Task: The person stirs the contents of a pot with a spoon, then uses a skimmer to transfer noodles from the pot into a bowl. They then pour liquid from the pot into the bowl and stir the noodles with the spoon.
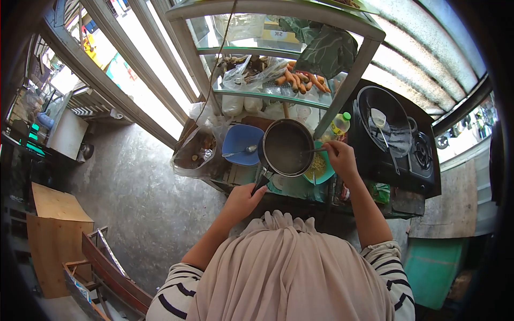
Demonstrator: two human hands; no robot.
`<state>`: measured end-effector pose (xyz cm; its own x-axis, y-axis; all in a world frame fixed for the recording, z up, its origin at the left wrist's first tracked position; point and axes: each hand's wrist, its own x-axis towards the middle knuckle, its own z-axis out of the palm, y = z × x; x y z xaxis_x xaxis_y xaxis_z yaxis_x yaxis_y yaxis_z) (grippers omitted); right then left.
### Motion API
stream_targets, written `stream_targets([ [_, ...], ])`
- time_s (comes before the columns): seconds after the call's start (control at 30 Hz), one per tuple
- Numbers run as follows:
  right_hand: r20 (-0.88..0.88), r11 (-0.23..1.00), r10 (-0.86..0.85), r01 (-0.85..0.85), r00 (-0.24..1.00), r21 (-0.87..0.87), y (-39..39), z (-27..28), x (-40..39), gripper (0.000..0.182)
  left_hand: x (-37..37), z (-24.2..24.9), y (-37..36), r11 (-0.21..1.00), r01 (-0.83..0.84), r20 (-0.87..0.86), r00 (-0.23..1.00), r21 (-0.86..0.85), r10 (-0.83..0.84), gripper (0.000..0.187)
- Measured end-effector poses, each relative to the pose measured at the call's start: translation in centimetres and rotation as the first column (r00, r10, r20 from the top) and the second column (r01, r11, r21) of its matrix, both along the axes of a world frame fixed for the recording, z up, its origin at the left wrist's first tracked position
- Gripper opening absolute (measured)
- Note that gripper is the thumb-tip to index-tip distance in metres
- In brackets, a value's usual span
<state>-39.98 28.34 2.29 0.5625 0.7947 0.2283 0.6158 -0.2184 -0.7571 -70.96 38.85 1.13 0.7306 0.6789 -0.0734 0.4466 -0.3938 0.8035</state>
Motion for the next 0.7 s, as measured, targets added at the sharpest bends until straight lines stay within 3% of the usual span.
stream_targets([
  [0.1, -0.035, 0.991, 0.001, -0.006, 0.999, -0.130, -0.7, -0.2, -0.5, 0.017, 0.3, -0.5, 0.0, 0.999, 0.001, -0.008, 1.000, 0.038, -0.001, 0.045],
  [0.23, -0.100, 0.985, 0.010, -0.027, 0.995, -0.169, -1.2, -2.4, -0.1, 0.018, 0.8, -0.3, -0.1, 0.998, -0.002, 0.003, 1.000, 0.060, 0.002, 0.046],
  [0.3, -0.479, 0.988, -0.054, -0.022, 0.876, -0.152, -1.5, -3.0, 0.3, 0.020, 1.1, 0.4, -0.2, 1.000, -0.020, -0.067, 0.998, -0.013, 0.019, 0.050],
  [0.33, -0.479, 0.988, -0.054, -0.022, 0.876, -0.151, -1.7, -3.0, 0.5, 0.020, 1.3, 0.4, -0.3, 1.000, -0.019, -0.067, 0.998, -0.012, 0.018, 0.050],
  [0.4, -0.715, 0.998, -0.029, -0.018, 0.699, -0.058, -2.1, -3.0, 0.9, 0.021, 1.5, 0.3, -0.4, 0.999, -0.031, -0.081, 0.996, -0.017, 0.029, 0.050],
  [0.53, -0.750, 0.999, 0.000, -0.034, 0.661, -0.031, -2.6, -2.4, 2.2, 0.021, 2.3, 0.1, -0.9, 0.998, -0.046, -0.073, 0.996, -0.032, 0.044, 0.050],
  [0.7, -0.634, 0.997, -0.001, -0.048, 0.773, -0.059, -2.7, -2.0, 4.6, 0.021, 3.8, 0.4, -1.9, 0.996, -0.089, -0.069, 0.994, -0.005, 0.089, 0.051],
])
